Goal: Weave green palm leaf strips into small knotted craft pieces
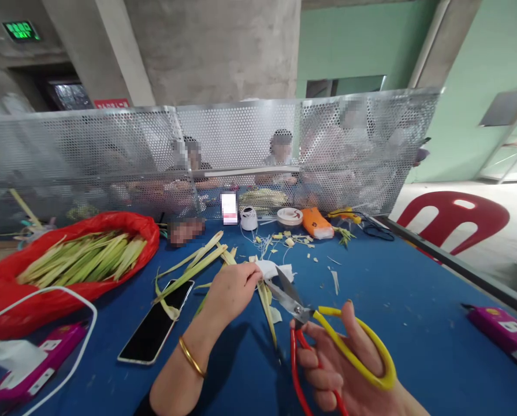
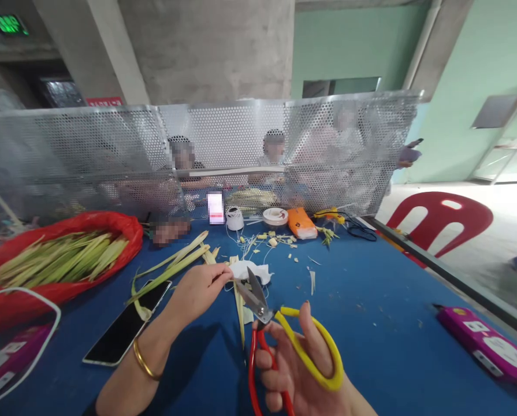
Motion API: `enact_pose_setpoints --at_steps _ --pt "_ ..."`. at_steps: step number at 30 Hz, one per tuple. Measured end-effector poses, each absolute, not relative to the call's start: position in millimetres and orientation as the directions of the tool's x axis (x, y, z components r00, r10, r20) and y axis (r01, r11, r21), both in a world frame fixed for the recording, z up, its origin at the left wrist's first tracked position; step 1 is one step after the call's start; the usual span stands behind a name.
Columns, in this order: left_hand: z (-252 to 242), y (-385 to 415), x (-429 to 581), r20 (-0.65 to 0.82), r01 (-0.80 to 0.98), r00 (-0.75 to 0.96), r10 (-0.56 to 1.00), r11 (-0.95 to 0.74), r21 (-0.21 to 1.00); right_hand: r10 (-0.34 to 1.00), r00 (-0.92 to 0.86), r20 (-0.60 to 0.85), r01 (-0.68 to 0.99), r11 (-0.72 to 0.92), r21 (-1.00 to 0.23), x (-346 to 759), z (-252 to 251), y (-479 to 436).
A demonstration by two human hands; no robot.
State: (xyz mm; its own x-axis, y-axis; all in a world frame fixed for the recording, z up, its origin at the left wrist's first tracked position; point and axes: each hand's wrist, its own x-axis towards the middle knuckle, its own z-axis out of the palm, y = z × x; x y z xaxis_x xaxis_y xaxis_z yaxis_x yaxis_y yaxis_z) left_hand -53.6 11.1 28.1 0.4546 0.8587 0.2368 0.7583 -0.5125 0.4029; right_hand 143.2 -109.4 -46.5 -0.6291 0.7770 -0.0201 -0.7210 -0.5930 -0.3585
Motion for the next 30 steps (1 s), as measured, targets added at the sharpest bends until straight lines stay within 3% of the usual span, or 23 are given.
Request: enact_pose_setpoints --at_steps 11,17,21,25,30 --pt "27.0 7.3 -44.9 0.263 0.756 0.433 0.862 -0.507 0.414 0.725 -0.685 0.071 -0.714 -0.648 -0.267 128.1 -58.2 -105.2" --pt "34.4 -1.0 -39.9 0.247 0.575 0.474 0.845 -0.510 0.640 0.736 -0.676 0.021 -0.720 -0.654 -0.233 119.3 -56.2 -101.1" --pt "39.3 -5.3 -39.8 0.263 0.501 0.461 0.847 -0.493 0.711 0.794 -0.608 -0.002 -0.776 -0.594 -0.213 118.8 -54.3 -100.6" --pt "37.3 -5.1 -41.1 0.259 0.522 0.468 0.845 -0.501 0.690 0.850 -0.527 0.031 -0.840 -0.514 -0.176 123.3 -54.9 -102.5" --pt "29.8 -4.8 -42.1 0.251 0.629 0.466 0.848 -0.518 0.580 0.890 -0.451 0.065 -0.885 -0.436 -0.164 130.1 -55.8 -105.4"
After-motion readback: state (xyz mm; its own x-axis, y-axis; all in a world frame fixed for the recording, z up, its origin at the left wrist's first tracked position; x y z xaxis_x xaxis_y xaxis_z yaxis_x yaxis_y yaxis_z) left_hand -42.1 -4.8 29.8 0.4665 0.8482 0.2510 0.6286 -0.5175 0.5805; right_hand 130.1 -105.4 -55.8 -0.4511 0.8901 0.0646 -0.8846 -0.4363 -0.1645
